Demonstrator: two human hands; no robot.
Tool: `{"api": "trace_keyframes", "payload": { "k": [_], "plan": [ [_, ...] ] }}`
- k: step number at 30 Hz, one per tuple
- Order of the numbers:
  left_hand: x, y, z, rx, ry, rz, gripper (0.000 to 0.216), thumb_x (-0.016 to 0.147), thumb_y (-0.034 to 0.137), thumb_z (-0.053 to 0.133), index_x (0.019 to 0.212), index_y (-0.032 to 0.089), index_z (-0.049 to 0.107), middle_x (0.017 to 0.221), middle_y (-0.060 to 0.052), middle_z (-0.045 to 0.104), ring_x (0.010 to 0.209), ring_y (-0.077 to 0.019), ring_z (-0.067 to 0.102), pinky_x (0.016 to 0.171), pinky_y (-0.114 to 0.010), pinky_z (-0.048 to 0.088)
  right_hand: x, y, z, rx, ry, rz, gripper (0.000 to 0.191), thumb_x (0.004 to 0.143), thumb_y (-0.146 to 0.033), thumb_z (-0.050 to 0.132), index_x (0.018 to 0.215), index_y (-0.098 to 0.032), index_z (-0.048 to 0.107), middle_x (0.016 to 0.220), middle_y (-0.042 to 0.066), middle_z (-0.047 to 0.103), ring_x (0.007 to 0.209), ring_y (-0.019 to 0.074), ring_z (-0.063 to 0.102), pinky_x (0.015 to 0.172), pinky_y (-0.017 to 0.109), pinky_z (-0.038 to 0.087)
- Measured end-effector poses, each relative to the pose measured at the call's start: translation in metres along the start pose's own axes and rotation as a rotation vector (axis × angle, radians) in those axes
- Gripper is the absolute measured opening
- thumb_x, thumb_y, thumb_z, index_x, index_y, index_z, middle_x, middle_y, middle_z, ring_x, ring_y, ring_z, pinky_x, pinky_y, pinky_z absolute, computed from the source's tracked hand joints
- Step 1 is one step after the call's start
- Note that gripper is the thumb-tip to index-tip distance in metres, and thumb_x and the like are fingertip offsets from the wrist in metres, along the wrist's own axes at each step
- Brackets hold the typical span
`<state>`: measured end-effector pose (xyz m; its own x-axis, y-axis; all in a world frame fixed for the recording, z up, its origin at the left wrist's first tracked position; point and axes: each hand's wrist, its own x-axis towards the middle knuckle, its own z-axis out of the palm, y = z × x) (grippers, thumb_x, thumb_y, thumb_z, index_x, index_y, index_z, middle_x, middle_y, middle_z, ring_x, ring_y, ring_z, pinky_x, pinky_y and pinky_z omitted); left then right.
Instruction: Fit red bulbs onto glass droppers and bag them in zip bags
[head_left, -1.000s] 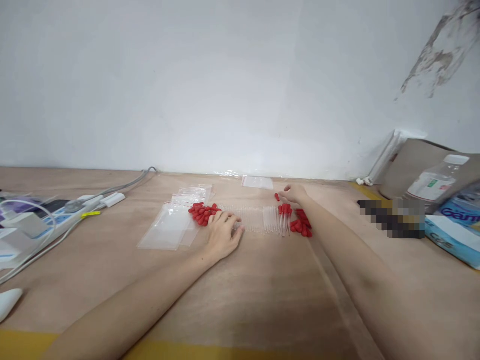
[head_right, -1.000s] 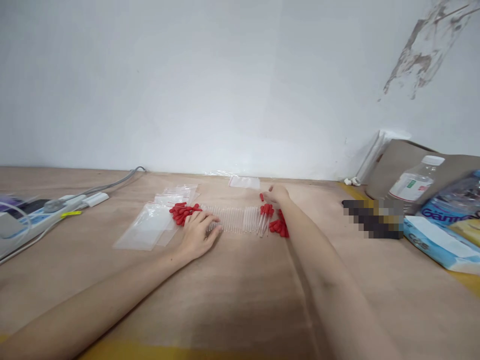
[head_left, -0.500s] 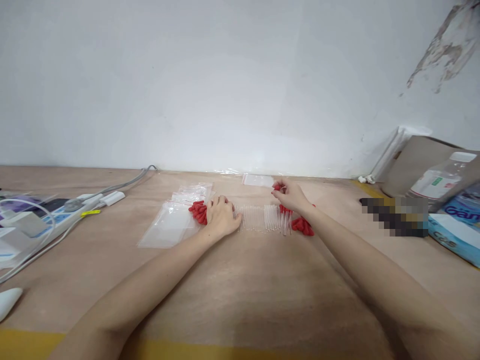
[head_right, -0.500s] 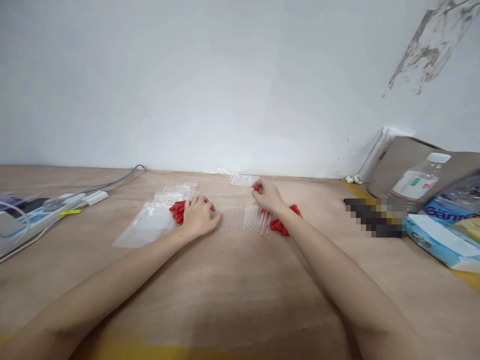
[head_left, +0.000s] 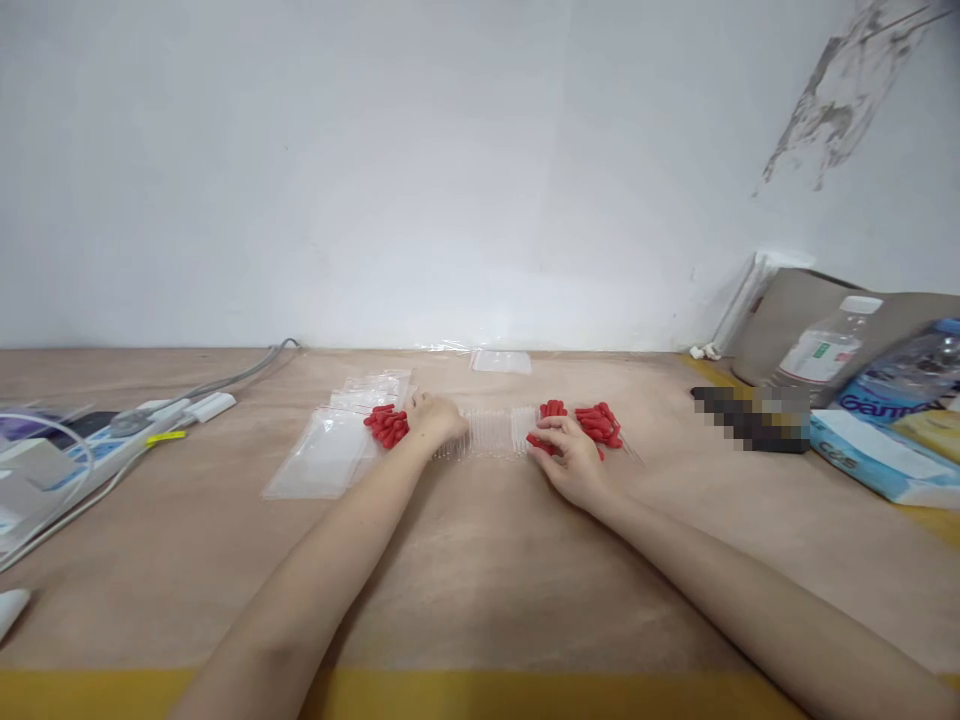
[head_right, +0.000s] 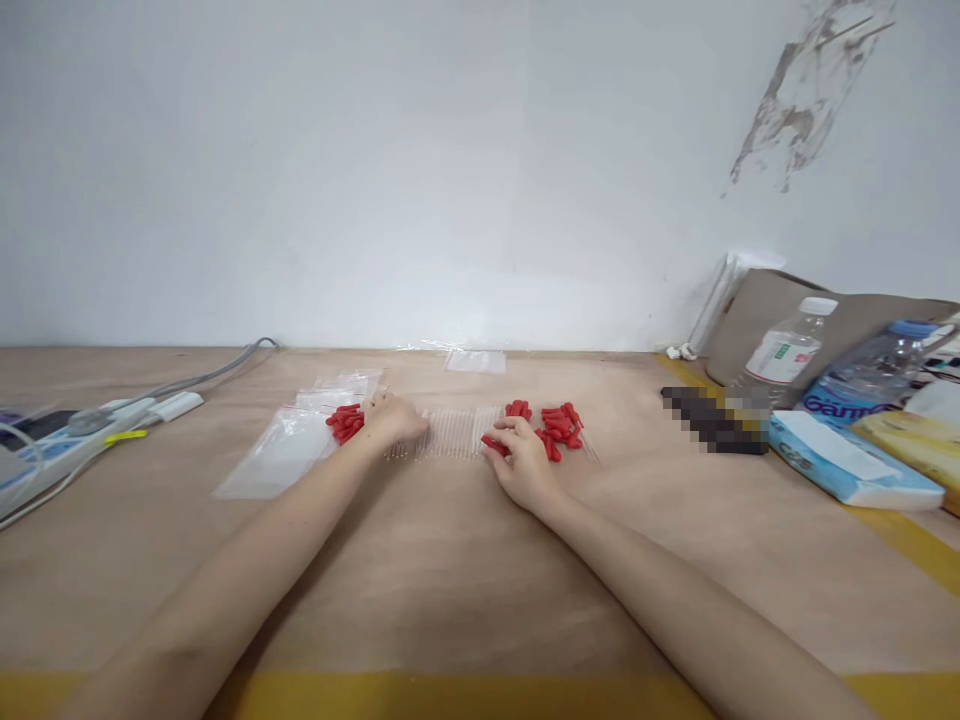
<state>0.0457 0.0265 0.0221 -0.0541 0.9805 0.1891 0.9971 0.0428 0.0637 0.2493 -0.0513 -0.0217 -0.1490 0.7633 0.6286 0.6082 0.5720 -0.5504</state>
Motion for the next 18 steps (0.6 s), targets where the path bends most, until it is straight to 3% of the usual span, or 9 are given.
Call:
{"api": "trace_keyframes", "payload": {
  "k": [4, 8, 10, 12, 18],
  "plan": [
    [-0.007, 0.000, -0.010, -0.034, 0.006, 0.074, 0.030, 0.073, 0.039, 0.055, 0.074, 0.010, 0.063, 0.096, -0.023, 0.058, 0.099, -0.0390, 0.048, 0.076, -0.045, 0.036, -0.006, -0.002, 0.003, -0.011, 0.035, -0.089, 0.015, 0.080, -0.022, 0.052, 0.085, -0.017, 0.065, 0.089, 0.008, 0.057, 0.084, 0.0181, 0.056, 0.074, 0.033, 0.048],
    [-0.037, -0.002, -0.017, -0.125, 0.061, 0.326, 0.025, 0.088, 0.033, 0.036, 0.093, 0.016, 0.054, 0.093, -0.010, 0.060, 0.090, -0.0236, 0.054, 0.074, -0.033, 0.039, -0.008, -0.004, 0.003, -0.039, 0.052, -0.166, 0.016, 0.081, -0.021, 0.051, 0.090, -0.019, 0.064, 0.082, 0.006, 0.059, 0.079, 0.0176, 0.054, 0.071, 0.033, 0.047],
    [-0.052, -0.008, -0.011, -0.221, 0.103, 0.561, 0.023, 0.090, 0.031, 0.032, 0.095, 0.017, 0.050, 0.083, -0.006, 0.061, 0.077, -0.0203, 0.054, 0.067, -0.031, 0.040, -0.008, -0.005, 0.003, -0.035, 0.031, -0.180, 0.016, 0.082, -0.021, 0.049, 0.091, -0.020, 0.063, 0.081, 0.006, 0.060, 0.077, 0.0172, 0.055, 0.070, 0.032, 0.047],
    [-0.065, -0.017, 0.000, -0.289, 0.152, 0.704, 0.021, 0.091, 0.031, 0.033, 0.090, 0.018, 0.049, 0.079, -0.005, 0.060, 0.075, -0.0192, 0.053, 0.066, -0.030, 0.040, -0.008, -0.005, 0.003, -0.021, 0.000, -0.189, 0.016, 0.083, -0.021, 0.049, 0.091, -0.020, 0.063, 0.082, 0.006, 0.061, 0.077, 0.0166, 0.056, 0.070, 0.031, 0.047],
    [-0.077, -0.027, 0.024, -0.492, 0.273, 0.824, 0.015, 0.090, 0.023, 0.037, 0.094, 0.019, 0.051, 0.090, -0.002, 0.062, 0.083, -0.0150, 0.055, 0.077, -0.030, 0.038, -0.008, -0.007, 0.003, -0.022, -0.081, -0.227, 0.014, 0.082, -0.019, 0.051, 0.090, -0.019, 0.063, 0.082, 0.005, 0.064, 0.077, 0.0157, 0.057, 0.070, 0.029, 0.046]
  ]
}}
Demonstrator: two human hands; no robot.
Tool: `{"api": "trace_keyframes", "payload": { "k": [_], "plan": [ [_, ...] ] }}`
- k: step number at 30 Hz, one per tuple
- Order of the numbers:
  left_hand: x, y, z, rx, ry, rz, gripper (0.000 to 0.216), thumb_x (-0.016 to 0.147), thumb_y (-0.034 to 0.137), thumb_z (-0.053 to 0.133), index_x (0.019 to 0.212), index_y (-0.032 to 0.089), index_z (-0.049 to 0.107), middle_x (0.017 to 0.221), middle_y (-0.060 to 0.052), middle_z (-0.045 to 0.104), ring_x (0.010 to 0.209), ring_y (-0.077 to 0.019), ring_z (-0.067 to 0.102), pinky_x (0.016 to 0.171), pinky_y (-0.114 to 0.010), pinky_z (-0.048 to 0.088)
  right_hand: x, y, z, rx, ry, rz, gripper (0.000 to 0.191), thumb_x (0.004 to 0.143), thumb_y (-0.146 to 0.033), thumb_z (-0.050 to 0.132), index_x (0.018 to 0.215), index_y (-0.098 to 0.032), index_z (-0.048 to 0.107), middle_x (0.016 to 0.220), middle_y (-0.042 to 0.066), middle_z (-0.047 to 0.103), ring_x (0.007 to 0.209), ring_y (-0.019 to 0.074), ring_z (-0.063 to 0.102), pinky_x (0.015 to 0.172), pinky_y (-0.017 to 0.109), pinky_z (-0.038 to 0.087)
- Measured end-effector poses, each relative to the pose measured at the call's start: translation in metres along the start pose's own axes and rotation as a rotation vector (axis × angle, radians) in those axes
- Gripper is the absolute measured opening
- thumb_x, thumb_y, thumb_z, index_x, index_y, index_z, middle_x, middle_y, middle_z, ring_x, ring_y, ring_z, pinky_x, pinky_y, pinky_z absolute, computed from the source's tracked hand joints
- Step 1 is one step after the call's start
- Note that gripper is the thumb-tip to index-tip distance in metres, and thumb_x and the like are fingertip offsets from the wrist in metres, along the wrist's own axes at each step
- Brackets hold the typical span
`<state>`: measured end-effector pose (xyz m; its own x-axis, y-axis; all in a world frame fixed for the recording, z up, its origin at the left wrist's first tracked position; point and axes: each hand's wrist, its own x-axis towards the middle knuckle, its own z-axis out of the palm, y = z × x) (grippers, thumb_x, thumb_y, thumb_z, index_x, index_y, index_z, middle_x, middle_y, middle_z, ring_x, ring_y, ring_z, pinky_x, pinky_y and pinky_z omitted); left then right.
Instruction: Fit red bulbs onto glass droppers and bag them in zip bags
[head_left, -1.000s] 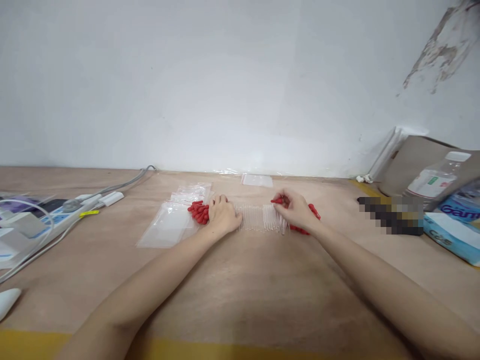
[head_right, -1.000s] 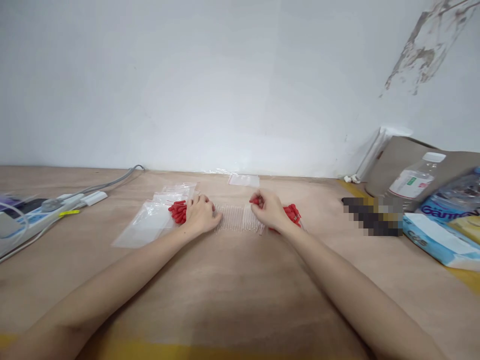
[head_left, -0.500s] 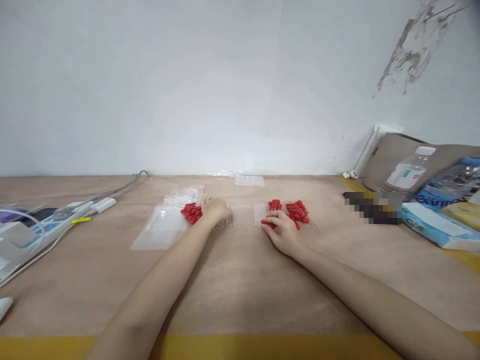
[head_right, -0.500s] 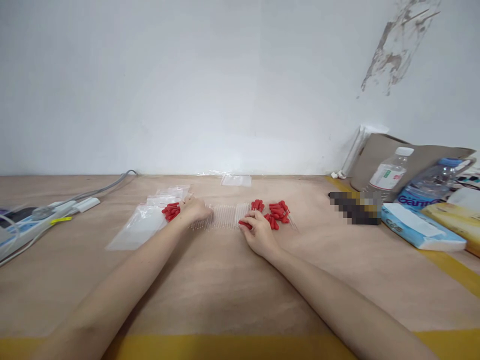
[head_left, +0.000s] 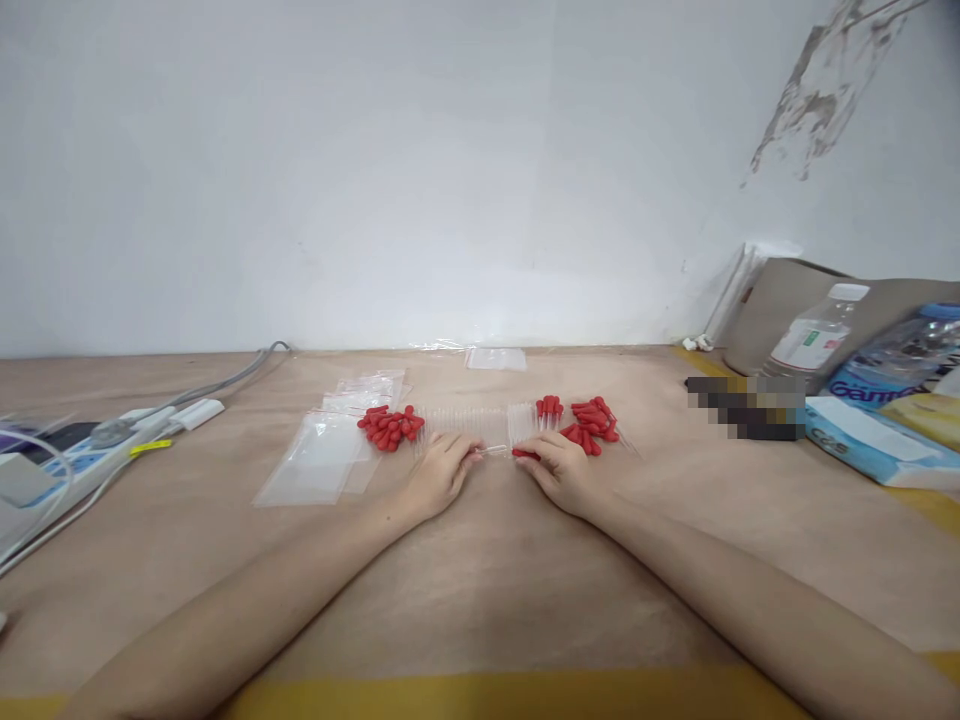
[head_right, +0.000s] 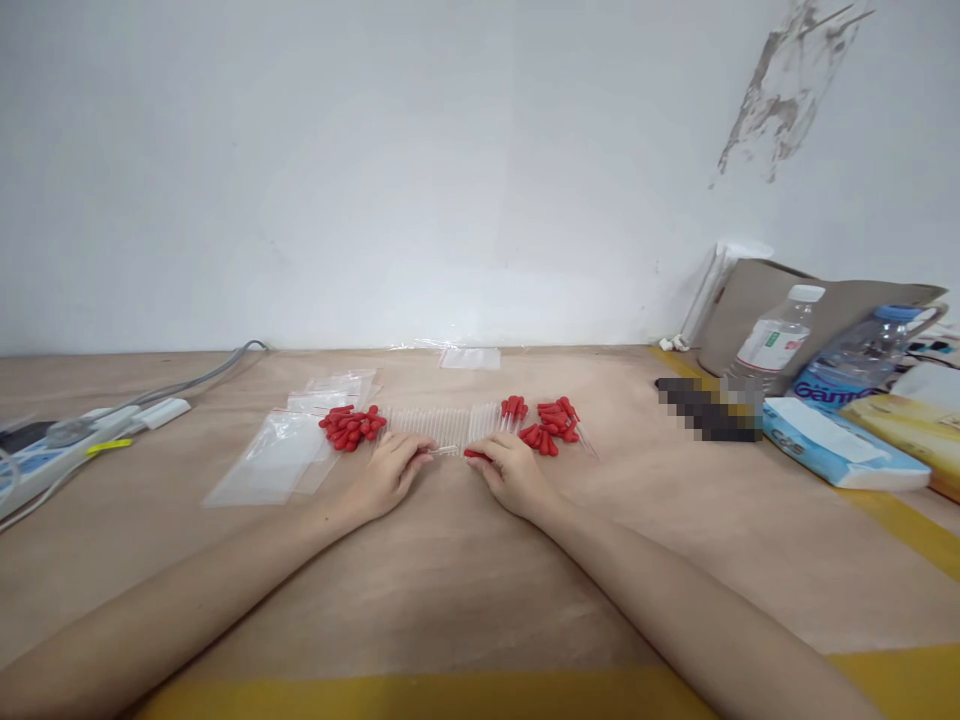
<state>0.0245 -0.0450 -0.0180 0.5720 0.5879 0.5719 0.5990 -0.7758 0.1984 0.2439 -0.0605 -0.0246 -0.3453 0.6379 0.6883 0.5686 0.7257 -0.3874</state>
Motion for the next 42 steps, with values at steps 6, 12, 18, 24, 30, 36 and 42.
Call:
{"api": "trace_keyframes", "payload": {
  "k": [6, 12, 18, 24, 30, 36, 42],
  "plan": [
    [0.003, 0.002, 0.001, -0.037, 0.021, 0.034, 0.012, 0.089, 0.022, 0.042, 0.093, 0.019, 0.053, 0.088, 0.000, 0.063, 0.082, -0.0139, 0.055, 0.077, -0.029, 0.038, -0.001, -0.002, 0.001, 0.030, -0.027, -0.034, 0.015, 0.084, -0.022, 0.050, 0.092, -0.020, 0.062, 0.083, 0.005, 0.064, 0.077, 0.0148, 0.057, 0.070, 0.028, 0.047],
    [0.002, 0.002, 0.001, -0.036, 0.040, 0.060, 0.014, 0.089, 0.023, 0.042, 0.094, 0.019, 0.054, 0.086, -0.001, 0.064, 0.079, -0.0140, 0.055, 0.076, -0.030, 0.039, -0.001, -0.005, 0.000, 0.082, -0.039, -0.002, 0.015, 0.085, -0.021, 0.047, 0.092, -0.019, 0.060, 0.083, 0.004, 0.062, 0.077, 0.0141, 0.057, 0.069, 0.027, 0.046],
    [0.002, 0.001, 0.001, -0.044, 0.048, 0.084, 0.015, 0.090, 0.024, 0.041, 0.093, 0.019, 0.055, 0.085, -0.001, 0.063, 0.079, -0.0135, 0.057, 0.076, -0.030, 0.039, 0.001, -0.005, 0.001, 0.109, -0.037, 0.026, 0.014, 0.085, -0.021, 0.047, 0.090, -0.019, 0.060, 0.081, 0.005, 0.061, 0.076, 0.0143, 0.057, 0.068, 0.027, 0.046],
    [0.001, 0.001, 0.001, -0.061, 0.011, 0.113, 0.016, 0.090, 0.025, 0.041, 0.093, 0.018, 0.056, 0.083, -0.002, 0.064, 0.078, -0.0136, 0.058, 0.073, -0.028, 0.039, 0.002, -0.005, 0.001, 0.111, -0.061, 0.013, 0.014, 0.084, -0.025, 0.048, 0.087, -0.019, 0.060, 0.077, 0.004, 0.062, 0.072, 0.0141, 0.057, 0.065, 0.026, 0.046],
    [0.001, 0.005, -0.001, -0.071, -0.053, 0.110, 0.020, 0.090, 0.026, 0.039, 0.092, 0.019, 0.058, 0.080, -0.002, 0.064, 0.077, -0.0137, 0.058, 0.074, -0.028, 0.039, 0.002, -0.009, -0.002, 0.104, -0.060, -0.066, 0.014, 0.085, -0.025, 0.047, 0.082, -0.018, 0.059, 0.074, 0.004, 0.061, 0.069, 0.0134, 0.056, 0.062, 0.025, 0.046],
    [0.000, 0.005, 0.000, 0.005, -0.095, 0.142, 0.024, 0.091, 0.025, 0.036, 0.090, 0.019, 0.059, 0.072, -0.001, 0.061, 0.069, -0.0130, 0.055, 0.072, -0.029, 0.036, 0.002, -0.008, -0.002, 0.058, -0.110, -0.122, 0.016, 0.086, -0.026, 0.045, 0.082, -0.018, 0.059, 0.073, 0.005, 0.060, 0.067, 0.0131, 0.056, 0.060, 0.024, 0.046],
    [0.003, 0.010, -0.002, 0.048, -0.096, 0.180, 0.025, 0.091, 0.023, 0.035, 0.087, 0.017, 0.058, 0.071, -0.002, 0.060, 0.067, -0.0127, 0.053, 0.070, -0.027, 0.035, 0.002, -0.007, 0.001, 0.015, -0.132, -0.139, 0.014, 0.085, -0.026, 0.047, 0.082, -0.017, 0.057, 0.073, 0.005, 0.059, 0.066, 0.0132, 0.054, 0.059, 0.024, 0.045]
  ]
}}
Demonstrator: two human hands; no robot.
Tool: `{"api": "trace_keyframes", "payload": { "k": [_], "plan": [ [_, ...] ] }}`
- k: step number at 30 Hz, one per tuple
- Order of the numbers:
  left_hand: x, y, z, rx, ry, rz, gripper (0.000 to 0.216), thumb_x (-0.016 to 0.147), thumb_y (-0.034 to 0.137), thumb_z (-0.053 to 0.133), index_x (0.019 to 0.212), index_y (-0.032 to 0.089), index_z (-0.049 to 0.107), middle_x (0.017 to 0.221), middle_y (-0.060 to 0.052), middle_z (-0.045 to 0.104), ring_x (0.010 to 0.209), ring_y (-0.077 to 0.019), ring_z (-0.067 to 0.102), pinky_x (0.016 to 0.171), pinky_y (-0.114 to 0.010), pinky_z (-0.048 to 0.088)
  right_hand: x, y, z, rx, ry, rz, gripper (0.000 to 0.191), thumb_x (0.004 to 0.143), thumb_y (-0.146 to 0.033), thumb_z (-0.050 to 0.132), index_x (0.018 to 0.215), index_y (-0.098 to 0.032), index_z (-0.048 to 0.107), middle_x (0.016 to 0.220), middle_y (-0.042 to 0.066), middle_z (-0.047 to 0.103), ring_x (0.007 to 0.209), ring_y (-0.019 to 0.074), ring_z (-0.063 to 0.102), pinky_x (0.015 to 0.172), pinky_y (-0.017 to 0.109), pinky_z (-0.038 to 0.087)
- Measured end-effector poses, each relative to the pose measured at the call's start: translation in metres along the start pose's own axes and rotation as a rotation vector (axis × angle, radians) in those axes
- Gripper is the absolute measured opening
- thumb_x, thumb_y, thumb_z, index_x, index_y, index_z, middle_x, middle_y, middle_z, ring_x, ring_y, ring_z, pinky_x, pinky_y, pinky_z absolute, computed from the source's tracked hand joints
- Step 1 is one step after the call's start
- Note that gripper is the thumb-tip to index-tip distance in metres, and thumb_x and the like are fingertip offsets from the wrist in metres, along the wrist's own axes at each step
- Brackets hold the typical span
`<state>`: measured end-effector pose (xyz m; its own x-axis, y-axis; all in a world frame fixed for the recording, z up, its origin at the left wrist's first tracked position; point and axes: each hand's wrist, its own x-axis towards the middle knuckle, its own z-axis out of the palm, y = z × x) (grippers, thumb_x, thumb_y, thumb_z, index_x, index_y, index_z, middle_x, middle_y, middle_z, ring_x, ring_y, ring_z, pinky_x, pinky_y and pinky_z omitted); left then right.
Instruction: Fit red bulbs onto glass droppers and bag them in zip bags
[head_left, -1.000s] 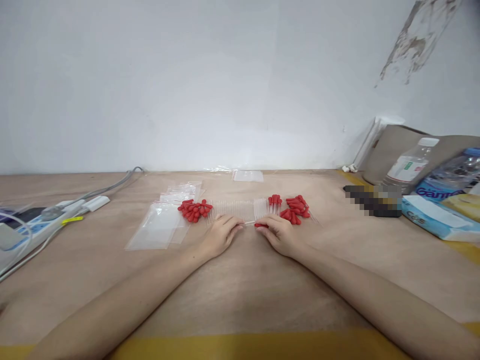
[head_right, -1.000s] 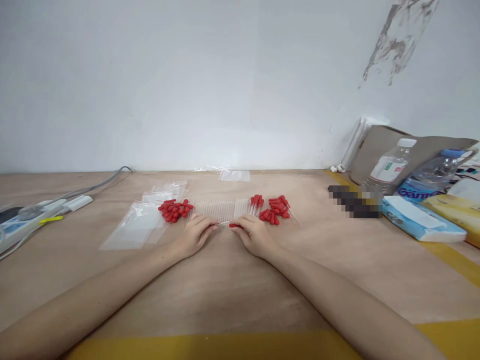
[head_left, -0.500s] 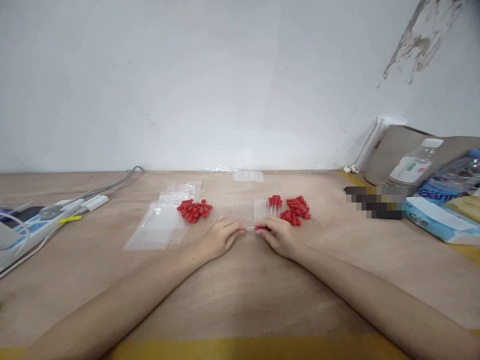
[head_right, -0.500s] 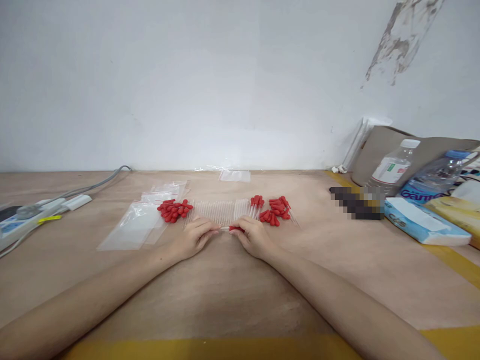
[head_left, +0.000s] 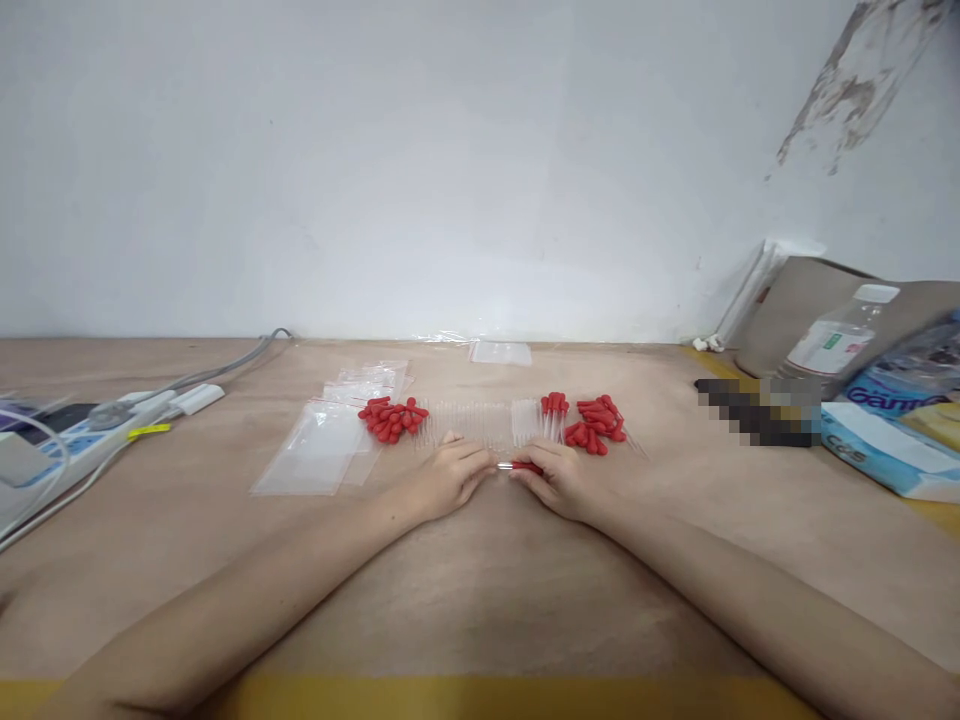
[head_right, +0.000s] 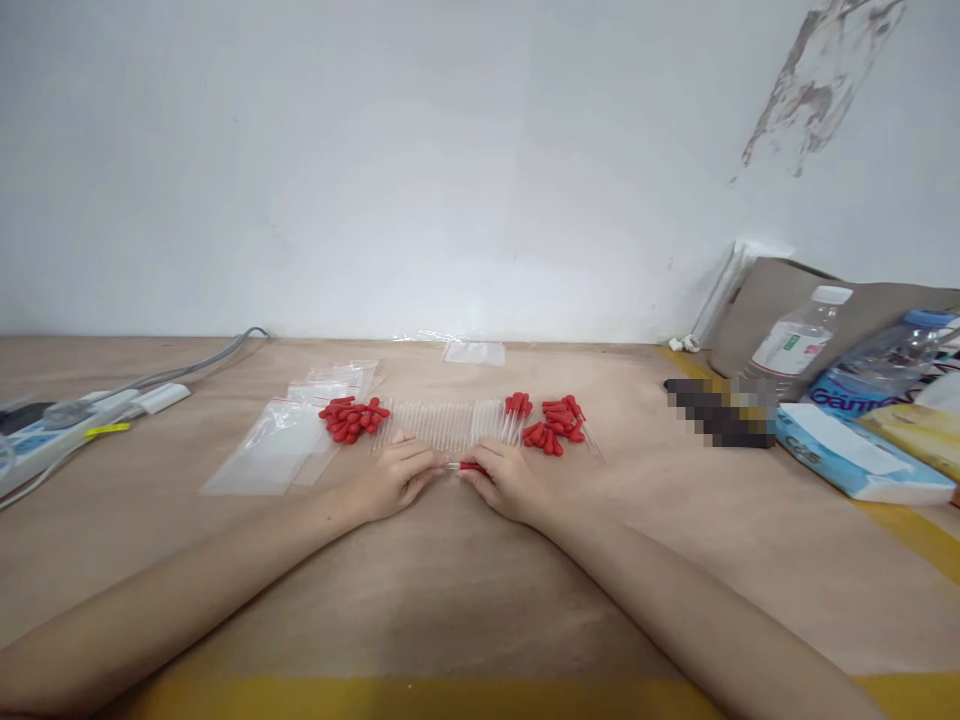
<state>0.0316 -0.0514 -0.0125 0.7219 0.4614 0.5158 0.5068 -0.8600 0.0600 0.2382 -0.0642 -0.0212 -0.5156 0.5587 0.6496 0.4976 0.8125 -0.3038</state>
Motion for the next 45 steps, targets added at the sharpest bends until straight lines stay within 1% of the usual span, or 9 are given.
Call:
{"api": "trace_keyframes", "payload": {
  "k": [11, 15, 19, 23, 28, 31, 34, 41, 45],
  "plan": [
    [0.001, -0.002, 0.004, -0.016, 0.002, -0.030, 0.023, 0.090, 0.024, 0.036, 0.083, 0.017, 0.057, 0.073, -0.003, 0.061, 0.071, -0.0143, 0.056, 0.071, -0.029, 0.036, 0.008, -0.001, 0.000, 0.046, -0.073, 0.037, 0.017, 0.085, -0.027, 0.047, 0.084, -0.017, 0.061, 0.074, 0.006, 0.060, 0.068, 0.0145, 0.056, 0.061, 0.026, 0.045],
    [0.000, -0.001, 0.002, -0.144, 0.046, -0.105, 0.021, 0.089, 0.028, 0.040, 0.102, 0.020, 0.053, 0.092, -0.004, 0.064, 0.084, -0.0150, 0.058, 0.081, -0.031, 0.039, 0.015, 0.001, -0.006, 0.325, 0.059, 0.256, 0.021, 0.077, -0.033, 0.058, 0.093, -0.019, 0.058, 0.081, 0.004, 0.062, 0.073, 0.0144, 0.059, 0.067, 0.028, 0.047],
    [-0.002, -0.002, -0.003, -0.176, 0.109, -0.193, 0.036, 0.088, 0.031, 0.040, 0.122, 0.020, 0.040, 0.107, -0.007, 0.059, 0.100, -0.0185, 0.052, 0.087, -0.034, 0.039, 0.028, 0.020, -0.033, 0.538, 0.189, 0.530, 0.032, 0.069, -0.043, 0.063, 0.085, -0.017, 0.056, 0.071, 0.001, 0.058, 0.064, 0.0124, 0.057, 0.058, 0.026, 0.047],
    [-0.002, -0.005, -0.004, -0.101, 0.171, -0.298, 0.028, 0.089, 0.032, 0.039, 0.112, 0.019, 0.049, 0.103, -0.007, 0.058, 0.099, -0.0200, 0.050, 0.087, -0.036, 0.037, 0.039, 0.054, -0.077, 0.332, 0.182, 0.708, 0.035, 0.078, -0.036, 0.052, 0.107, -0.017, 0.053, 0.077, 0.002, 0.059, 0.067, 0.0108, 0.055, 0.059, 0.022, 0.045],
    [0.001, -0.003, -0.004, -0.039, 0.115, -0.307, 0.025, 0.088, 0.032, 0.039, 0.102, 0.020, 0.055, 0.100, -0.006, 0.057, 0.096, -0.0199, 0.050, 0.086, -0.038, 0.035, 0.044, 0.089, -0.085, -0.082, -0.113, 0.899, 0.030, 0.074, -0.029, 0.056, 0.099, -0.012, 0.056, 0.072, 0.004, 0.061, 0.056, 0.0100, 0.052, 0.050, 0.021, 0.040],
    [0.001, -0.002, -0.005, -0.024, 0.112, -0.317, 0.024, 0.089, 0.032, 0.039, 0.099, 0.021, 0.057, 0.099, -0.006, 0.058, 0.094, -0.0193, 0.050, 0.086, -0.038, 0.033, 0.045, 0.096, -0.072, -0.166, -0.237, 0.887, 0.025, 0.072, -0.034, 0.059, 0.089, -0.015, 0.061, 0.076, 0.005, 0.064, 0.059, 0.0112, 0.055, 0.053, 0.021, 0.040],
    [0.000, -0.002, -0.005, -0.001, 0.121, -0.345, 0.023, 0.088, 0.033, 0.040, 0.097, 0.021, 0.058, 0.099, -0.005, 0.057, 0.095, -0.0197, 0.049, 0.086, -0.038, 0.032, 0.041, 0.097, -0.069, -0.217, -0.238, 0.855, 0.034, 0.073, -0.041, 0.057, 0.095, -0.016, 0.061, 0.079, 0.005, 0.065, 0.063, 0.0128, 0.058, 0.055, 0.022, 0.041],
    [0.001, -0.008, -0.004, 0.191, 0.144, -0.530, 0.015, 0.083, 0.028, 0.045, 0.088, 0.020, 0.057, 0.091, -0.005, 0.058, 0.090, -0.0229, 0.046, 0.076, -0.039, 0.031, 0.014, 0.085, -0.105, -0.371, -0.249, 0.641, 0.018, 0.071, -0.032, 0.057, 0.078, -0.017, 0.064, 0.073, 0.004, 0.063, 0.065, 0.0139, 0.056, 0.058, 0.023, 0.039],
    [0.004, -0.018, -0.009, 0.296, 0.106, -0.597, 0.015, 0.078, 0.028, 0.049, 0.087, 0.019, 0.055, 0.092, -0.009, 0.056, 0.092, -0.0270, 0.045, 0.076, -0.042, 0.032, 0.006, 0.077, -0.107, -0.332, -0.309, 0.634, 0.020, 0.071, -0.036, 0.057, 0.071, -0.018, 0.066, 0.070, 0.003, 0.064, 0.062, 0.0142, 0.055, 0.056, 0.024, 0.038]
  ]
}}
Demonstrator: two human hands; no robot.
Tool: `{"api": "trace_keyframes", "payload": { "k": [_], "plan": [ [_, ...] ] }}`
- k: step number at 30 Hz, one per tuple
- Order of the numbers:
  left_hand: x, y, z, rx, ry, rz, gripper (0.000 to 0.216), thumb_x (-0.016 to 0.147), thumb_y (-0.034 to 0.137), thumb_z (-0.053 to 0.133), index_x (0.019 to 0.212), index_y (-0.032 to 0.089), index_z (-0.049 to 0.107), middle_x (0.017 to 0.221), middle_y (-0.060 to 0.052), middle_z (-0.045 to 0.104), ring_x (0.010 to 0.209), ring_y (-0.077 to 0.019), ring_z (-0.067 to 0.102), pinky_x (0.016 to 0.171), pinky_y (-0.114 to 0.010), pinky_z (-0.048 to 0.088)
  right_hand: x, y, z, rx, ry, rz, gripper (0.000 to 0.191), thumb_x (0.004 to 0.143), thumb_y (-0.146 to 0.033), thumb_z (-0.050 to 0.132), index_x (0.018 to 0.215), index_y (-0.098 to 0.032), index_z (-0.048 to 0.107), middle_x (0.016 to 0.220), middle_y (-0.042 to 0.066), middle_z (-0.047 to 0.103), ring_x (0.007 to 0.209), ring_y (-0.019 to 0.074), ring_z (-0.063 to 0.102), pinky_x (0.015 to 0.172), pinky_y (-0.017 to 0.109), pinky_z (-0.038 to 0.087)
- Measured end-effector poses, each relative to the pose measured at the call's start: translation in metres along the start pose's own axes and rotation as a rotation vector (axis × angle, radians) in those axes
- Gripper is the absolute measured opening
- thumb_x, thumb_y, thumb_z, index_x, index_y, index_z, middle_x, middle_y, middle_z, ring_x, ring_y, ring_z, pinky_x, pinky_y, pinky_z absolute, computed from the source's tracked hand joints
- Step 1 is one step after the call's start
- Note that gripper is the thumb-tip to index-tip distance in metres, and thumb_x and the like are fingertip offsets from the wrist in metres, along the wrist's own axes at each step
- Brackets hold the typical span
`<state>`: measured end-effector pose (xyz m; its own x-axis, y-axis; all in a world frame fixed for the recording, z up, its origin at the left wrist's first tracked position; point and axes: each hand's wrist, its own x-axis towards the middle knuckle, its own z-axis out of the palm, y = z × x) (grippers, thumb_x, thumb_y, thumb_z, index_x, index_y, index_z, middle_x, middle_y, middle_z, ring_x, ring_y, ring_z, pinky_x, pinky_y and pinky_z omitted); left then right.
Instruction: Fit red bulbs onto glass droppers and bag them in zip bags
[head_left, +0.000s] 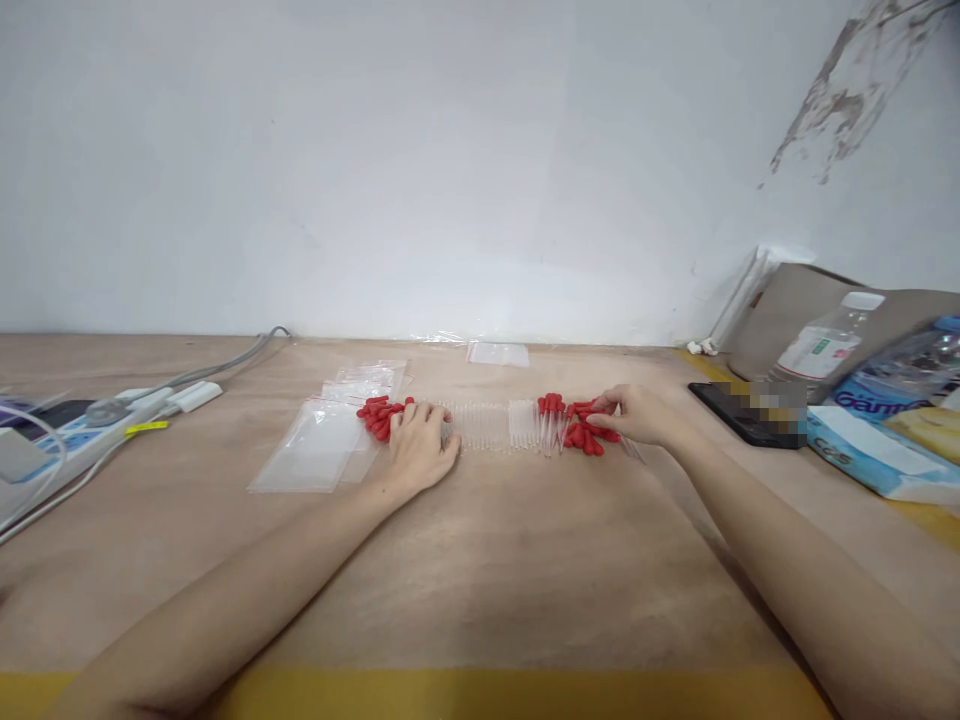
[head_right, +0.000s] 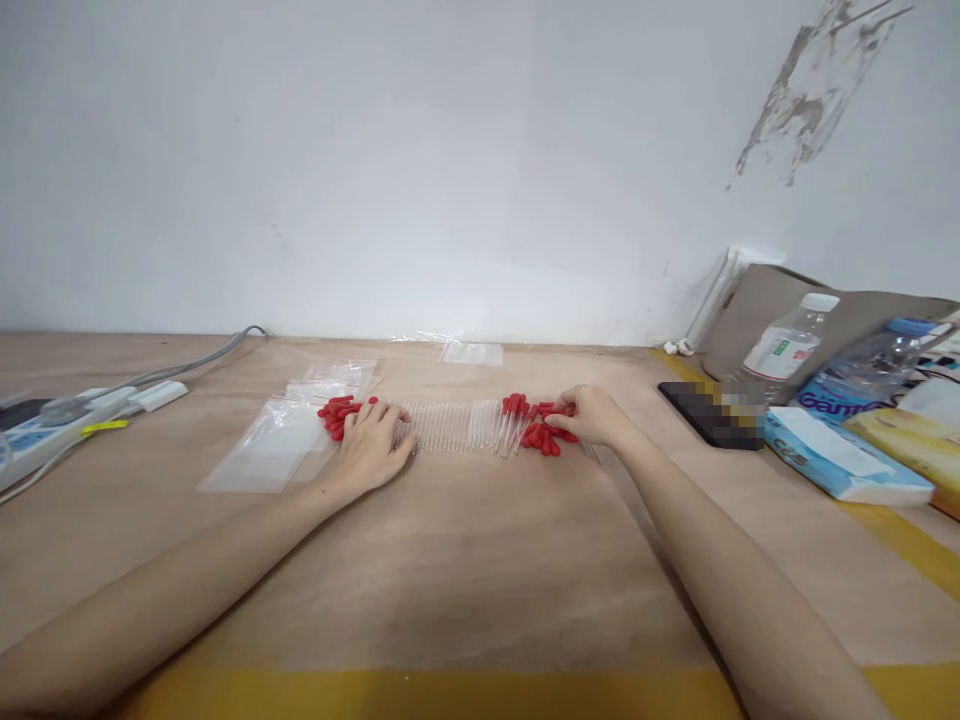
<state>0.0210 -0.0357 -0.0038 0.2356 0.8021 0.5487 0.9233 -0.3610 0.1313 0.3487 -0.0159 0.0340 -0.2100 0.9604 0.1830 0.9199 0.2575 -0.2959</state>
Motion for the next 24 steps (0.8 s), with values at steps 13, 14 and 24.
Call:
{"api": "trace_keyframes", "payload": {
  "k": [13, 14, 24],
  "plan": [
    [0.036, 0.014, 0.013, 0.282, -0.158, -0.097, 0.036, 0.073, 0.041, 0.048, 0.081, 0.011, 0.065, 0.095, -0.015, 0.053, 0.098, -0.0304, 0.042, 0.083, -0.042, 0.029, 0.000, -0.015, 0.008, -0.111, 0.065, 0.177, 0.015, 0.073, -0.021, 0.047, 0.065, -0.016, 0.058, 0.065, 0.006, 0.063, 0.062, 0.0144, 0.055, 0.054, 0.022, 0.034],
    [0.039, 0.017, 0.013, 0.301, -0.187, -0.120, 0.038, 0.073, 0.041, 0.047, 0.083, 0.010, 0.066, 0.096, -0.016, 0.053, 0.100, -0.0310, 0.041, 0.084, -0.042, 0.028, 0.000, -0.016, 0.007, -0.128, 0.069, 0.183, 0.015, 0.074, -0.021, 0.046, 0.067, -0.015, 0.058, 0.067, 0.006, 0.063, 0.063, 0.0147, 0.056, 0.054, 0.023, 0.034],
    [0.064, 0.018, 0.015, 0.247, -0.398, -0.343, 0.038, 0.067, 0.041, 0.056, 0.086, 0.009, 0.067, 0.102, -0.020, 0.056, 0.102, -0.0348, 0.044, 0.083, -0.041, 0.030, 0.001, -0.024, 0.013, 0.035, 0.275, 0.129, 0.019, 0.075, -0.026, 0.052, 0.088, -0.015, 0.059, 0.079, 0.006, 0.064, 0.072, 0.0165, 0.058, 0.061, 0.025, 0.040]
  ]
}}
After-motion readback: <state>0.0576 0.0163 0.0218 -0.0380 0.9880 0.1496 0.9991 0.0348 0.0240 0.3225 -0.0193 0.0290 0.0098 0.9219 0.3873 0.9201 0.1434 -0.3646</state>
